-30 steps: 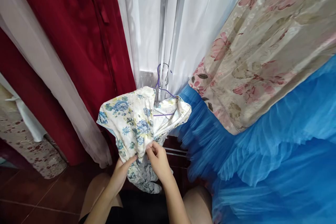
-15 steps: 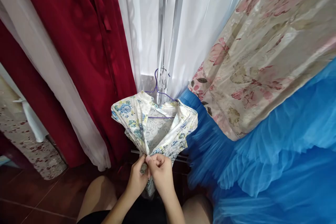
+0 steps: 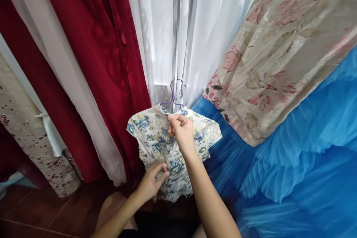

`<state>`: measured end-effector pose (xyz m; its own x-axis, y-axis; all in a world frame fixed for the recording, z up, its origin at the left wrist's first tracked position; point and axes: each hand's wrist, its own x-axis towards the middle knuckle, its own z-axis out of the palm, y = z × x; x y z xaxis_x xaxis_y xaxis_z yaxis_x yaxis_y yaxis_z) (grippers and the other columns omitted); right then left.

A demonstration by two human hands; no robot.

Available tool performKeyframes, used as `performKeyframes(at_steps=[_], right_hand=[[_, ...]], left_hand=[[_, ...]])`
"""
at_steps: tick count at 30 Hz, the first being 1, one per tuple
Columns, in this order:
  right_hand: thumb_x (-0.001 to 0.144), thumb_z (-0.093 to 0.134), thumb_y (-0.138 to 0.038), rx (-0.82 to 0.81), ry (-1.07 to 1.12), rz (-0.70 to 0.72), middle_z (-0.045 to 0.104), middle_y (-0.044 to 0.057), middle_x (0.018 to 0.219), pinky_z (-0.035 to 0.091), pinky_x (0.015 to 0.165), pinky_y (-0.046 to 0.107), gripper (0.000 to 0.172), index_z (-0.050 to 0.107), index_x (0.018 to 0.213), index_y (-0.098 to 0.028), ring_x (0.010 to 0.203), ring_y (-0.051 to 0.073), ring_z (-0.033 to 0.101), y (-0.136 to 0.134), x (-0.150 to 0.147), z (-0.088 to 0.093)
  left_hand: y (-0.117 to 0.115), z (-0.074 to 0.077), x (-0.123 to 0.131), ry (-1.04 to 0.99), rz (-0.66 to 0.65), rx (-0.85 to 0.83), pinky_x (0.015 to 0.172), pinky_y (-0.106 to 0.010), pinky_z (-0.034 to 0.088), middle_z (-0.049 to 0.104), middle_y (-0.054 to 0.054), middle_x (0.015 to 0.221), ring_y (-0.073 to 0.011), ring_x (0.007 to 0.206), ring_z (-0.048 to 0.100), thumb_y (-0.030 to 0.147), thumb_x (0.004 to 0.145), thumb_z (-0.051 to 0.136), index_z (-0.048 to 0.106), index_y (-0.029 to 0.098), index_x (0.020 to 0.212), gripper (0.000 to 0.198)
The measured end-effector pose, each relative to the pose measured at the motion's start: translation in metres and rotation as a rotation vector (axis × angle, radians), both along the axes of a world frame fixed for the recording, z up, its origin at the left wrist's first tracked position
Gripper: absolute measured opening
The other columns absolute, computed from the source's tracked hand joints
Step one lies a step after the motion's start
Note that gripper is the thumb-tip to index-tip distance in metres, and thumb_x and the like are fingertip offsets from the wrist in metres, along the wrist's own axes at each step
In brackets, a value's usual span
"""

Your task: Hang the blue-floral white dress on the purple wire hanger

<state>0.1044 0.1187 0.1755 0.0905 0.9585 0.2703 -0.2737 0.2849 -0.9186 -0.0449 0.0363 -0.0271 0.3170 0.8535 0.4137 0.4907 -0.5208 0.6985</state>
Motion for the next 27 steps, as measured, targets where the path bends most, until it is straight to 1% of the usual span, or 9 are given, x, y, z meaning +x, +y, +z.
performKeyframes(at_steps=[2,5,7,9,11,15,19,24,27], right_hand=[[0.082,0.070,-0.038,0.019,-0.060,-0.025,0.054,-0.005,0.044,0.030,0.041,0.021,0.024,0.065,0.071,-0.018,0.039,0.008,0.039,-0.007,0.002,-0.008],[0.084,0.068,-0.036,0.048,-0.127,-0.046,0.054,-0.006,0.043,0.030,0.043,0.021,0.024,0.062,0.070,-0.018,0.039,0.008,0.039,-0.015,0.008,-0.010],[0.084,0.068,-0.036,0.073,-0.160,-0.030,0.053,-0.006,0.044,0.029,0.043,0.021,0.024,0.060,0.070,-0.018,0.039,0.008,0.039,-0.016,0.011,-0.008],[0.086,0.066,-0.039,0.106,-0.202,-0.017,0.054,-0.005,0.046,0.029,0.044,0.022,0.026,0.059,0.072,-0.019,0.041,0.009,0.040,-0.015,0.013,-0.007],[0.088,0.064,-0.041,0.150,-0.266,-0.067,0.053,-0.005,0.048,0.029,0.046,0.023,0.027,0.057,0.073,-0.019,0.042,0.010,0.042,-0.010,0.012,-0.014],[0.091,0.059,-0.041,0.220,-0.495,-0.259,0.054,-0.003,0.056,0.032,0.051,0.024,0.027,0.056,0.073,-0.021,0.049,0.013,0.047,0.002,0.005,-0.049],[0.090,0.058,-0.041,0.139,-0.598,-0.207,0.049,-0.005,0.050,0.030,0.050,0.024,0.031,0.053,0.066,-0.022,0.046,0.012,0.042,0.003,-0.002,-0.085],[0.088,0.060,-0.038,0.060,-0.495,-0.024,0.047,-0.006,0.050,0.028,0.048,0.023,0.029,0.051,0.066,-0.021,0.045,0.011,0.040,-0.012,-0.014,-0.097],[0.086,0.060,-0.038,-0.015,-0.386,0.058,0.045,-0.007,0.048,0.027,0.046,0.023,0.029,0.049,0.065,-0.022,0.043,0.010,0.039,-0.019,-0.025,-0.106]], left_hand=[[0.021,0.036,-0.005,-0.106,0.027,0.046,0.084,-0.032,0.048,0.065,-0.004,0.089,-0.0200,0.088,0.063,0.030,0.098,0.055,0.063,0.020,0.105,0.014],[0.059,0.109,-0.006,-0.271,0.139,0.253,0.086,-0.030,0.048,0.064,-0.002,0.089,-0.0168,0.085,0.062,0.026,0.100,0.051,0.060,0.021,0.123,0.026],[0.080,0.154,-0.002,-0.259,0.087,0.368,0.088,-0.030,0.047,0.064,-0.002,0.090,-0.0158,0.085,0.060,0.025,0.101,0.050,0.057,0.023,0.132,0.032],[0.092,0.186,0.005,-0.150,-0.005,0.404,0.088,-0.031,0.046,0.066,-0.003,0.095,-0.0170,0.088,0.060,0.024,0.100,0.051,0.065,0.022,0.117,0.022],[0.094,0.201,0.011,-0.058,-0.038,0.420,0.083,-0.031,0.046,0.066,-0.004,0.093,-0.0183,0.088,0.060,0.022,0.100,0.051,0.067,0.019,0.098,0.016],[0.088,0.203,0.009,-0.106,0.077,0.486,0.084,-0.031,0.045,0.067,-0.004,0.090,-0.0194,0.089,0.062,0.022,0.099,0.052,0.064,0.019,0.090,0.016],[0.112,0.200,-0.032,-0.451,0.266,0.410,0.081,-0.026,0.046,0.067,-0.002,0.088,-0.0172,0.086,0.062,0.028,0.096,0.059,0.067,0.018,0.091,0.014],[0.164,0.170,-0.091,-1.365,0.370,-0.175,0.069,-0.018,0.048,0.056,0.002,0.067,-0.0102,0.065,0.057,0.019,0.088,0.066,0.057,0.015,0.070,0.020],[0.163,0.131,-0.093,-1.495,0.422,-0.407,0.061,-0.019,0.048,0.050,0.003,0.058,-0.0093,0.054,0.053,0.013,0.088,0.062,0.049,0.017,0.065,0.026]])
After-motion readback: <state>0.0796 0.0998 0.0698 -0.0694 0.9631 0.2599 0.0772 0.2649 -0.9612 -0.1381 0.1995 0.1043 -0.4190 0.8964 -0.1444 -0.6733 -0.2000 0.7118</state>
